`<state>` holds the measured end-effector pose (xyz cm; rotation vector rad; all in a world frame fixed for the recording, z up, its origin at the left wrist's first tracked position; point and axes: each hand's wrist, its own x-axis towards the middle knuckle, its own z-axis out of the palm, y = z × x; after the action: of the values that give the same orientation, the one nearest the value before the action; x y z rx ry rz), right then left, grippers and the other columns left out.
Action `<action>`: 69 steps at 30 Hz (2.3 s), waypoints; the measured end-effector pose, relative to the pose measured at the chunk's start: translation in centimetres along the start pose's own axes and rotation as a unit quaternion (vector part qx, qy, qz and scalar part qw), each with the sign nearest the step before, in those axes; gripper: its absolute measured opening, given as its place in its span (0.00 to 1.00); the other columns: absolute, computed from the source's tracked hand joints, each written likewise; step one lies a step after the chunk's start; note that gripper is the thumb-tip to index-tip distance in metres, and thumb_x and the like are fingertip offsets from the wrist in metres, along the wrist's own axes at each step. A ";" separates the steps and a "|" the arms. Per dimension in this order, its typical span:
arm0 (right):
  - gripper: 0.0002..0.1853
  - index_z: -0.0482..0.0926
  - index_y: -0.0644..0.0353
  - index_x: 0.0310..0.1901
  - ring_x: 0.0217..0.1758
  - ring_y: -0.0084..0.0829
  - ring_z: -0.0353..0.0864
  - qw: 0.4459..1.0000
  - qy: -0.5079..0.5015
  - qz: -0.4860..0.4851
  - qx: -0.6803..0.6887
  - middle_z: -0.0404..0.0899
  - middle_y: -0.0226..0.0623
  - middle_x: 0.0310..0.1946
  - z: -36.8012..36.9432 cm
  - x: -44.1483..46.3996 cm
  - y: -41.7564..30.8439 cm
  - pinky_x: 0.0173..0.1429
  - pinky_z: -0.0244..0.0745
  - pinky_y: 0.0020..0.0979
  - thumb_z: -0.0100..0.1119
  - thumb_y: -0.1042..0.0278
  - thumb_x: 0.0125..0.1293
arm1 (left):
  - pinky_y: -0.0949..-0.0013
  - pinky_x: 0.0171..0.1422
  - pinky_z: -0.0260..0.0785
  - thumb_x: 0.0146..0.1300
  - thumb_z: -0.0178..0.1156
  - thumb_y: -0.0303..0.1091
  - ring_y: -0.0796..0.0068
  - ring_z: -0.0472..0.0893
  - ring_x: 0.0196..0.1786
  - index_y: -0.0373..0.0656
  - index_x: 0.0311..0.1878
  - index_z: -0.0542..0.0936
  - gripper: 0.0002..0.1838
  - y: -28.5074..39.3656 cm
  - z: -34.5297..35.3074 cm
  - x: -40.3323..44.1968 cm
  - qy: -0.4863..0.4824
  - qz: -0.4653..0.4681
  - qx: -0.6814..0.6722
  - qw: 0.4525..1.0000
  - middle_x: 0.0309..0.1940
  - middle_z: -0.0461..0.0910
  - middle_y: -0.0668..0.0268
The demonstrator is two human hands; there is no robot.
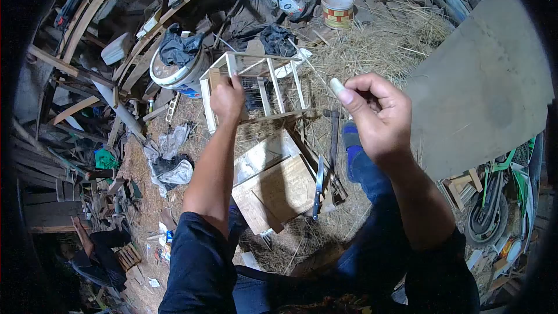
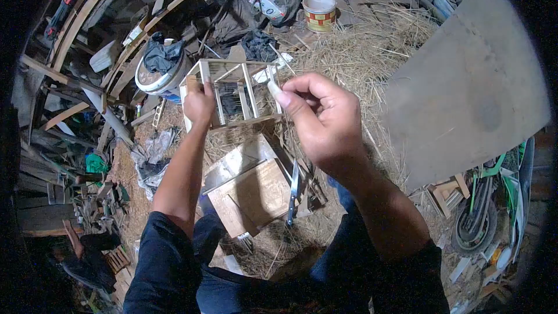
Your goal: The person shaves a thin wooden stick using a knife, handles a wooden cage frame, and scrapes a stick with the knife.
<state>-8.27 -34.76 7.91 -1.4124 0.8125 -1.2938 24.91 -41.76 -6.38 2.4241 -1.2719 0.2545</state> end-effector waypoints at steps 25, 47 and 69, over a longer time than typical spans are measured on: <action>0.04 0.81 0.66 0.38 0.32 0.12 0.71 0.993 0.032 0.074 -0.084 0.79 0.25 0.30 -2.6 0.3 -1.1 0.36 0.67 0.18 0.66 0.77 0.69 | 0.54 0.31 0.81 0.71 0.57 0.49 0.56 0.89 0.28 0.48 0.35 0.83 0.16 11.8 7.3 -7.8 -0.146 0.232 0.020 0.961 0.26 0.87 0.57; 0.07 0.82 0.68 0.43 0.34 0.13 0.78 0.990 -0.021 0.138 0.008 0.82 0.28 0.31 0.5 1.2 4.0 0.39 0.73 0.19 0.66 0.72 0.73 | 0.71 0.39 0.77 0.82 0.51 0.42 0.75 0.84 0.34 0.37 0.51 0.79 0.17 10.1 -5.4 -12.2 -0.354 -0.015 -0.695 0.625 0.31 0.83 0.64; 0.50 0.84 0.66 0.57 0.59 0.57 0.84 0.652 -0.319 0.398 -0.561 0.85 0.58 0.53 6.3 -17.4 22.3 0.66 0.74 0.54 0.49 0.17 0.63 | 0.76 0.22 0.69 0.74 0.64 0.32 0.78 0.77 0.18 0.34 0.54 0.81 0.12 -6.9 -22.7 -21.6 -0.214 -0.199 -0.735 0.611 0.30 0.83 0.61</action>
<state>-2.30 -22.77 -17.83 -1.8452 1.5547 0.5963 18.72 -12.53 5.22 1.1134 -0.4800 -1.1293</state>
